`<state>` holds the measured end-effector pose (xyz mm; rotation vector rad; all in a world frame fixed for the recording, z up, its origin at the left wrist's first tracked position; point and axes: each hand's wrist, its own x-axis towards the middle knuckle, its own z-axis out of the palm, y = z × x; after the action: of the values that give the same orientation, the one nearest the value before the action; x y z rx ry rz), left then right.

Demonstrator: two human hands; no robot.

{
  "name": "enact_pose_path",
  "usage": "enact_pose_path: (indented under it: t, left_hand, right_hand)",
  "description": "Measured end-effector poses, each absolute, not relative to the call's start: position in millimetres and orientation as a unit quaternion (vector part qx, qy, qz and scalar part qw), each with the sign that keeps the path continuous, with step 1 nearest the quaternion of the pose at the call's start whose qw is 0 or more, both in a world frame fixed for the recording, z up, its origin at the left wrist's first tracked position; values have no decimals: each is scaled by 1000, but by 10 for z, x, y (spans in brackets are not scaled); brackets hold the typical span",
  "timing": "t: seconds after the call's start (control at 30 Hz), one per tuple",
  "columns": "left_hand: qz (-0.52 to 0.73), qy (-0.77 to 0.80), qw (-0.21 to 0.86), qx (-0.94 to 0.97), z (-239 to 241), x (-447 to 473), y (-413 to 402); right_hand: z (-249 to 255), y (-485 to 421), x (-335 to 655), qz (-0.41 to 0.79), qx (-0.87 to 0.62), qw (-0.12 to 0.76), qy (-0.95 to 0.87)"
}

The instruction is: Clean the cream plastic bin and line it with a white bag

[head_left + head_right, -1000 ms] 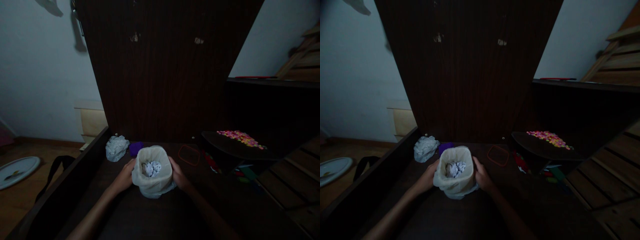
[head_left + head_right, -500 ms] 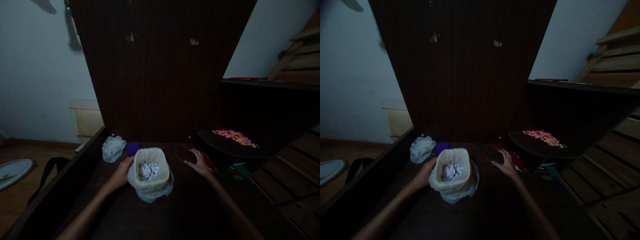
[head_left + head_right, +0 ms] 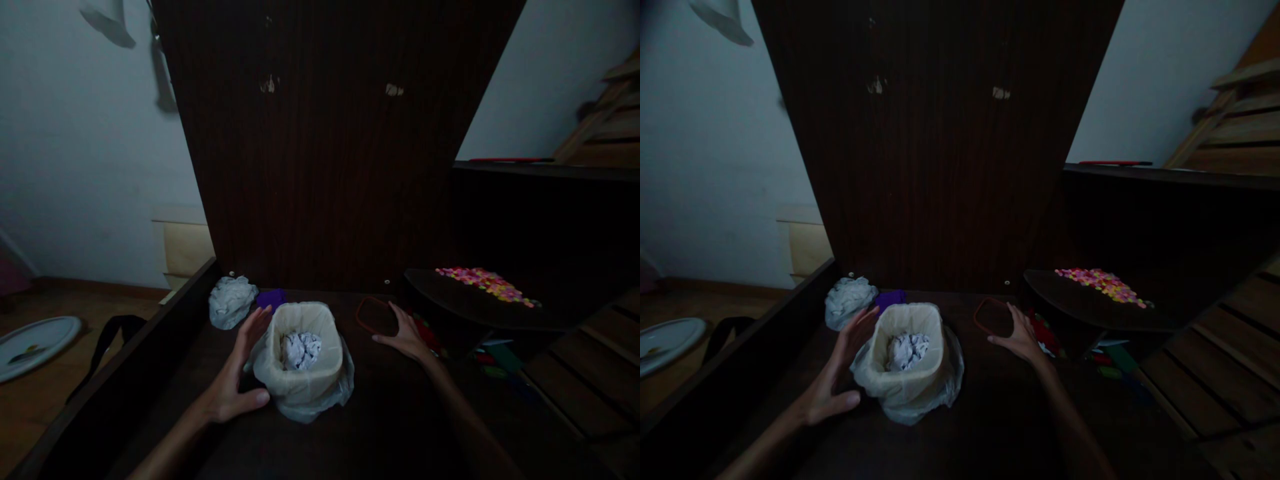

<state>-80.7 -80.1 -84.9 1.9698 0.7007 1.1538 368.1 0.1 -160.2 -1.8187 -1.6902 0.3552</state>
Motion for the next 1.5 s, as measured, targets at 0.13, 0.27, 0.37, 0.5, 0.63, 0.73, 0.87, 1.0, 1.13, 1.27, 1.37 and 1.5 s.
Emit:
enact_pose_path:
  t: [0.13, 0.27, 0.37, 0.5, 0.63, 0.73, 0.87, 1.0, 1.13, 1.27, 1.37, 1.5]
  left_hand:
    - [443, 272, 357, 776, -741, -690, -754]
    - [439, 297, 344, 775, -741, -629, -672]
    - [441, 301, 318, 783, -763, -620, -634]
    - [436, 295, 301, 795, -769, -631, -628]
    - [434, 289, 300, 799, -758, -629, -640]
    - [432, 288, 303, 799, -752, -614, -633]
    - [431, 286, 344, 783, -751, -586, -601]
    - [426, 287, 375, 772, -762, -559, -557]
    - [429, 280, 374, 773, -779, -545, -509]
    - [421, 286, 372, 776, -794, -561, -490]
    - [419, 291, 371, 776, -788, -574, -499]
    - [421, 281, 375, 776, -733, -573, -516]
  right_hand:
    - [-1574, -34, 3664, 134, -689, 308, -643]
    - [-1526, -76, 3635, 142, -692, 307, -637]
    - [-1495, -110, 3608, 148, -693, 313, -632]
    - [-1457, -155, 3561, 165, -681, 337, -629]
    - [-1356, -179, 3465, 192, -653, 368, -633]
    - [-1167, -226, 3303, 220, -603, 399, -655]
    - [-741, -389, 2963, 303, -470, 438, -704]
    - [-281, -558, 2620, 351, -401, 408, -741]
    - [-21, -604, 2353, 254, -416, 352, -800]
    - [29, -573, 2182, 189, -399, 294, -848]
    - [38, -558, 2136, 200, -403, 264, -853]
    - [96, -557, 2129, 227, -421, 236, -846]
